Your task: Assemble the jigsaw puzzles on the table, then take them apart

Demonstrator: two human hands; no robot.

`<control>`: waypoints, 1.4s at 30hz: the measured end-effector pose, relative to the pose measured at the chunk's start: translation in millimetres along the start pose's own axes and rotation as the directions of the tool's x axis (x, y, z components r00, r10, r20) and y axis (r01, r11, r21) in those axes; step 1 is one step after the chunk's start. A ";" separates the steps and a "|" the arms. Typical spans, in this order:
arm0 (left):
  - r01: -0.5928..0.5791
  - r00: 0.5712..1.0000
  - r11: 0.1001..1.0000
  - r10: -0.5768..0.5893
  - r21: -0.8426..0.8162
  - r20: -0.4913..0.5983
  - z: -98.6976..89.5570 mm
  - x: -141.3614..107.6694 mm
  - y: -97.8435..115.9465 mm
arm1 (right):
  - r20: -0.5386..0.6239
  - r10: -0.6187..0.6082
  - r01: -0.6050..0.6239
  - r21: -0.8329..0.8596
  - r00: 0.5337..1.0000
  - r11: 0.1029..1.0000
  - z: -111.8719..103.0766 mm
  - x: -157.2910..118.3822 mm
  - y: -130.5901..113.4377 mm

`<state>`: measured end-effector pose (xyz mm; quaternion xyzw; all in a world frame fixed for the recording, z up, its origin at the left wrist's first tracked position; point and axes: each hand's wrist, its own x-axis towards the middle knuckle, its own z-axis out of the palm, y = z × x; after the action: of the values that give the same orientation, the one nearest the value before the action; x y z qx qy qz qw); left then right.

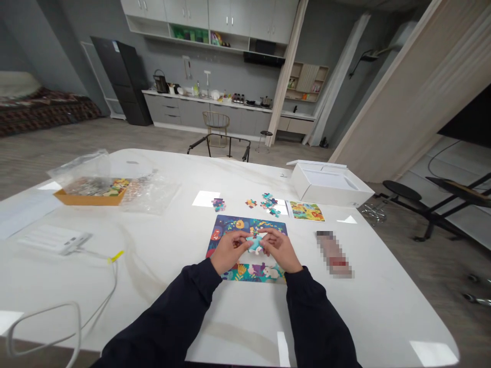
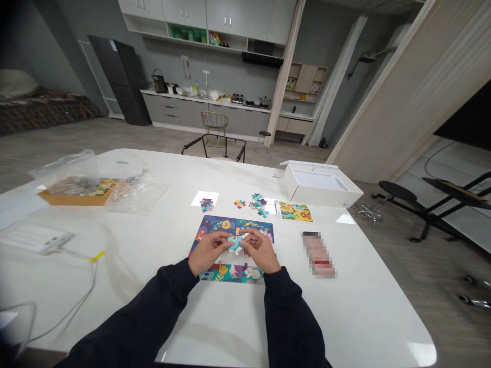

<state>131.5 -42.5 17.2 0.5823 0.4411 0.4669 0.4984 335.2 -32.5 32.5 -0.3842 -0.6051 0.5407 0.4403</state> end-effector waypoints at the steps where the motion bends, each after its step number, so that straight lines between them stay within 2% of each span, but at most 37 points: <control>1: -0.017 1.000 1.000 0.017 -0.013 -0.004 2.2 0.3 1.1 | 0.002 0.023 -0.023 0.015 1.000 1.000 -2.7 0.6 1.2; 7: -0.043 0.988 0.994 0.027 -0.102 -0.152 17.9 -0.7 3.0 | -0.025 0.106 -0.103 0.086 0.994 0.991 -6.1 3.0 4.2; 12: -0.080 0.987 0.996 0.072 -0.049 -0.145 18.0 -5.2 1.8 | -0.057 0.126 -0.122 0.069 0.990 0.990 -4.5 1.9 3.9; 15: -0.186 0.973 0.977 0.198 0.105 -0.117 16.1 -8.4 1.7 | -0.072 0.126 -0.120 0.077 0.989 0.990 -4.1 1.6 4.2; 19: -0.379 0.893 0.835 0.443 0.399 -0.077 17.9 -11.3 1.5 | -0.078 0.119 -0.111 0.108 0.990 0.988 -4.8 2.5 6.2; 22: -0.429 0.859 0.754 0.510 0.497 -0.032 18.7 -11.5 0.1 | -0.048 0.128 -0.122 0.106 0.991 0.987 -4.3 2.9 8.0; 26: -0.448 0.838 0.707 0.546 0.547 -0.020 15.0 -10.0 -4.7 | -0.019 0.137 -0.136 0.050 0.990 0.989 -5.3 1.4 7.5; 28: -0.449 0.842 0.678 0.539 0.582 0.021 13.3 -9.4 -8.1 | -0.075 0.114 -0.117 -0.031 0.991 0.993 -11.4 -0.2 5.9; 30: -0.472 0.855 0.649 0.503 0.597 0.128 14.0 -9.1 -11.0 | -0.222 0.051 -0.087 -0.154 0.974 0.984 -22.9 -2.2 4.5; 32: -0.513 0.851 0.626 0.457 0.588 0.257 18.1 -8.6 -12.2 | -0.392 -0.041 -0.076 -0.279 0.919 0.957 -38.1 -4.3 4.6; 34: -0.540 0.840 0.607 0.428 0.583 0.334 25.1 -7.5 -11.2 | -0.490 -0.101 -0.096 -0.362 0.866 0.927 -52.9 -6.0 7.5; 37: -0.536 0.843 0.593 0.404 0.600 0.355 38.9 -4.5 -7.6 | -0.555 -0.109 -0.159 -0.412 0.825 0.897 -67.0 -5.7 17.8; 42: -0.522 0.853 0.587 0.364 0.619 0.374 60.7 -1.5 -8.4 | -0.598 -0.075 -0.263 -0.458 0.798 0.849 -70.6 1.6 40.9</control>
<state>190.5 -53.3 4.6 0.8631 0.3697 0.3099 0.1492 401.3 -3.8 -6.1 -0.6690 -0.5379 0.2305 0.4582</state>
